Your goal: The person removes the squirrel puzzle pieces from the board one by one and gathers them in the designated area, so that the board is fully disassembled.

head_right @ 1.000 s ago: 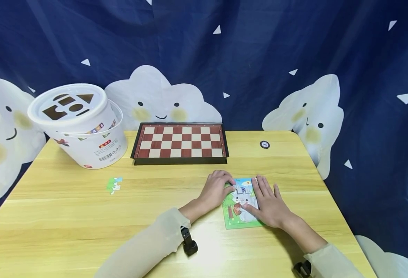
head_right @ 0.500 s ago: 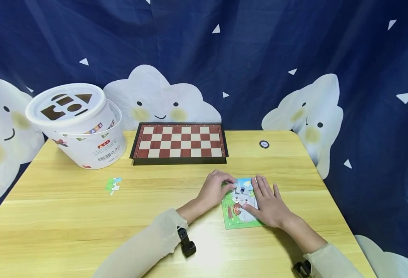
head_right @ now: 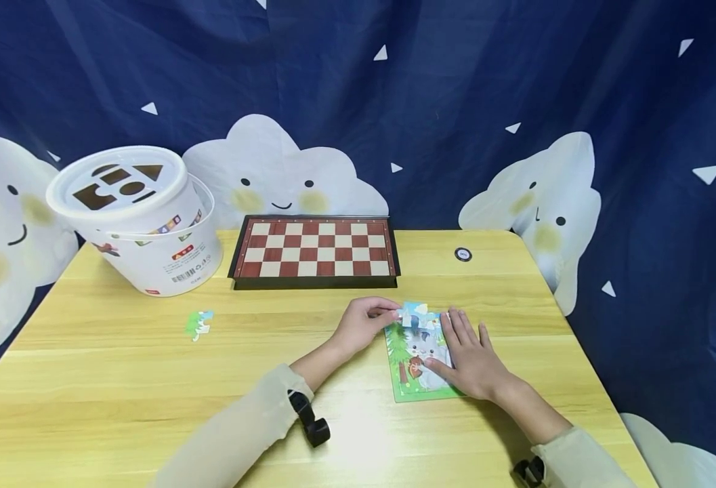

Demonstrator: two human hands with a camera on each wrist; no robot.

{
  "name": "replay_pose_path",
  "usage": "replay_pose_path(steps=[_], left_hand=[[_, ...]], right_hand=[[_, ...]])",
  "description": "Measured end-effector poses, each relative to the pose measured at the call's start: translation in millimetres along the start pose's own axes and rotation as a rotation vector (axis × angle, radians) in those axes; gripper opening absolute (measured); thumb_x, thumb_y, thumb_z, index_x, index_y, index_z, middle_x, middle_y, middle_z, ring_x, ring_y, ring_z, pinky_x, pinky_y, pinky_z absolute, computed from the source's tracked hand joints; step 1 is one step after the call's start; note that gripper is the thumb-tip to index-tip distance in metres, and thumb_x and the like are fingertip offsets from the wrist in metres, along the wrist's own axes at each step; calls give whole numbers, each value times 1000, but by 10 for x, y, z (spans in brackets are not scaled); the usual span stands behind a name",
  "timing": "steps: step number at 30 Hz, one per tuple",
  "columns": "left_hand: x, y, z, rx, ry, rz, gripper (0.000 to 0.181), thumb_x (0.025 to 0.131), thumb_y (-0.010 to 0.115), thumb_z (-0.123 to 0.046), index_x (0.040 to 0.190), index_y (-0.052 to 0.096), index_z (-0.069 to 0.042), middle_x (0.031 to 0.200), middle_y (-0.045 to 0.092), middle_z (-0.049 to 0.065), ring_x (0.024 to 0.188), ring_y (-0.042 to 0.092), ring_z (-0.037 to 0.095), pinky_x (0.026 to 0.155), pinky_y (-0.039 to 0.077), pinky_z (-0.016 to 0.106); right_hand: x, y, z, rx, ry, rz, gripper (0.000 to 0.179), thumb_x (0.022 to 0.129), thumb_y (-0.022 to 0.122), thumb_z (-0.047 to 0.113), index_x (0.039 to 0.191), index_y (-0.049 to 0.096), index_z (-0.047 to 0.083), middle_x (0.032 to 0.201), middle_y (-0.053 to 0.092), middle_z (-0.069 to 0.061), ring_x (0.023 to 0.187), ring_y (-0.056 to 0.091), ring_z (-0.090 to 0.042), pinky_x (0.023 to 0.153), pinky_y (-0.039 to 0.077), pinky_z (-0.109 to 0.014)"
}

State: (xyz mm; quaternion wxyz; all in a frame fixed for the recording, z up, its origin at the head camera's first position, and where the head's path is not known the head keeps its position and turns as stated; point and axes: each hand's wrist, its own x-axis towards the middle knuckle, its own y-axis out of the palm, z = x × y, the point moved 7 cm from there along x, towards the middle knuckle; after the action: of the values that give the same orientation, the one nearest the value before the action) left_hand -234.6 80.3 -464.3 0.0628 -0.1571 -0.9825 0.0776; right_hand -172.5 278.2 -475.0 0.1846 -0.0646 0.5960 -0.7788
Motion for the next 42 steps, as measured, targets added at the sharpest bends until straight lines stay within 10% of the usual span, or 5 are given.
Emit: replay_pose_path(steps=[22,36,42], left_hand=[[-410,-1055,199,100,-43,-81,13,96,71,-8,106,77,-6,108,75,6,96,68,17,85,56,32],[-829,-2169,374,172,-267,-255,23,99,69,-12,117,73,1,111,73,14,99,67,17,81,54,23],[-949,-2441,326,219,-315,-264,26,100,68,-15,119,72,2,114,73,16,94,64,10,76,53,21]], right_hand=[[-8,13,4,19,-1,-3,93,101,55,54,160,12,-4,166,6,-28,152,6,-47,116,5,-70],[-7,81,-70,58,-15,-36,93,101,54,54,161,11,-2,167,5,-27,153,4,-45,118,-3,-66],[-21,49,-38,58,-43,-71,92,101,57,51,160,13,-3,166,8,-29,153,6,-46,117,-2,-67]])
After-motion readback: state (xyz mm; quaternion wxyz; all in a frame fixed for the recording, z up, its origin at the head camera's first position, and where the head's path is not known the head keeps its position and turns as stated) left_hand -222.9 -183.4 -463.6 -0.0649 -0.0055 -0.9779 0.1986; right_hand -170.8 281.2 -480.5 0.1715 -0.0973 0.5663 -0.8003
